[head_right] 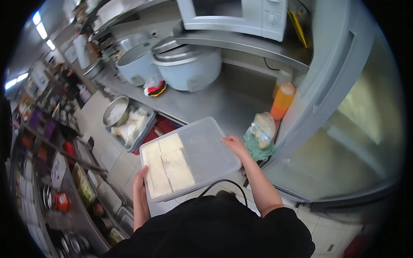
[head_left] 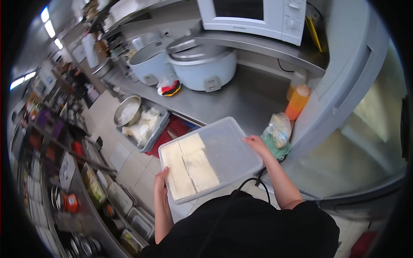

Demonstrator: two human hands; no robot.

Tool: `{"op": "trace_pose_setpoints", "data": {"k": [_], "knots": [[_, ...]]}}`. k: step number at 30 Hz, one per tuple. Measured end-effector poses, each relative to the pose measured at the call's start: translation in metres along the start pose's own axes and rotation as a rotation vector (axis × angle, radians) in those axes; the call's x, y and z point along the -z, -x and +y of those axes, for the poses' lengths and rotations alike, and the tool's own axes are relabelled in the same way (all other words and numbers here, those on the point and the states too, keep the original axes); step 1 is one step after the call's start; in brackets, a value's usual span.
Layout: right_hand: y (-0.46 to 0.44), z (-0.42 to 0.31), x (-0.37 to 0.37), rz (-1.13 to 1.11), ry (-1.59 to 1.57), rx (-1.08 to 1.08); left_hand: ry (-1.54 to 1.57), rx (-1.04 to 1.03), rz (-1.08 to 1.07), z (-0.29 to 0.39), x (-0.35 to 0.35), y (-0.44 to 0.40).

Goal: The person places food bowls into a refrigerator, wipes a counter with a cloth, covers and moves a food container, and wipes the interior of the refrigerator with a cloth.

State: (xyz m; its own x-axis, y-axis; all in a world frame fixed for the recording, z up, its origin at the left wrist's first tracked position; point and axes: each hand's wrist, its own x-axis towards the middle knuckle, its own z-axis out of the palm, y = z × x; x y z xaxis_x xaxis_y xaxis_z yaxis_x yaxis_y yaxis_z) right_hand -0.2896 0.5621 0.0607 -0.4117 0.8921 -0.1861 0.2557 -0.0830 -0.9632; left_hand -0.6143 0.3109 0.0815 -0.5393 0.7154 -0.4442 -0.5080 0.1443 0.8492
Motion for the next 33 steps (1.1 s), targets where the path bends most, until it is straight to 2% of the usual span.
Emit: {"op": "trace_pose_setpoints", "data": {"k": [4, 7, 9, 13, 16, 18, 19, 21, 25, 27, 30, 32, 33], "knots": [[-0.077, -0.001, 0.016, 0.069, -0.05, -0.085, -0.041, 0.019, -0.072, 0.021, -0.045, -0.084], [-0.153, 0.006, 0.042, 0.068, -0.012, -0.003, -0.04, 0.023, -0.146, 0.023, -0.082, -0.143], [-0.193, -0.006, 0.068, 0.054, 0.199, 0.011, -0.068, 0.067, -0.182, 0.014, -0.108, -0.173], [-0.283, -0.016, 0.117, 0.115, 0.35, -0.07, -0.076, 0.158, -0.244, 0.005, -0.174, -0.217], [-0.332, -0.03, 0.155, 0.235, 0.518, -0.08, -0.15, 0.215, -0.352, 0.004, -0.23, -0.239], [-0.349, -0.045, 0.174, 0.336, 0.728, -0.173, -0.212, 0.264, -0.395, 0.009, -0.268, -0.244], [-0.356, -0.044, 0.178, 0.351, 0.721, -0.196, -0.264, 0.304, -0.422, 0.008, -0.284, -0.249], [-0.367, -0.04, 0.183, 1.019, 1.141, 0.164, -0.232, 0.307, -0.453, -0.001, -0.322, -0.274], [-0.33, -0.058, 0.191, 1.031, 0.938, 0.213, -0.168, 0.304, -0.571, -0.011, -0.385, -0.327], [-0.309, -0.05, 0.192, 0.944, 0.708, 0.31, -0.208, 0.299, -0.653, -0.008, -0.417, -0.356], [-0.289, -0.047, 0.183, 0.928, 0.584, 0.185, -0.189, 0.245, -0.74, -0.001, -0.462, -0.396], [-0.293, -0.042, 0.174, 0.936, 0.572, 0.105, -0.227, 0.286, -0.776, 0.009, -0.489, -0.421], [-0.302, -0.033, 0.17, 0.905, 0.464, -0.001, -0.231, 0.294, -0.78, 0.008, -0.499, -0.433]]}}
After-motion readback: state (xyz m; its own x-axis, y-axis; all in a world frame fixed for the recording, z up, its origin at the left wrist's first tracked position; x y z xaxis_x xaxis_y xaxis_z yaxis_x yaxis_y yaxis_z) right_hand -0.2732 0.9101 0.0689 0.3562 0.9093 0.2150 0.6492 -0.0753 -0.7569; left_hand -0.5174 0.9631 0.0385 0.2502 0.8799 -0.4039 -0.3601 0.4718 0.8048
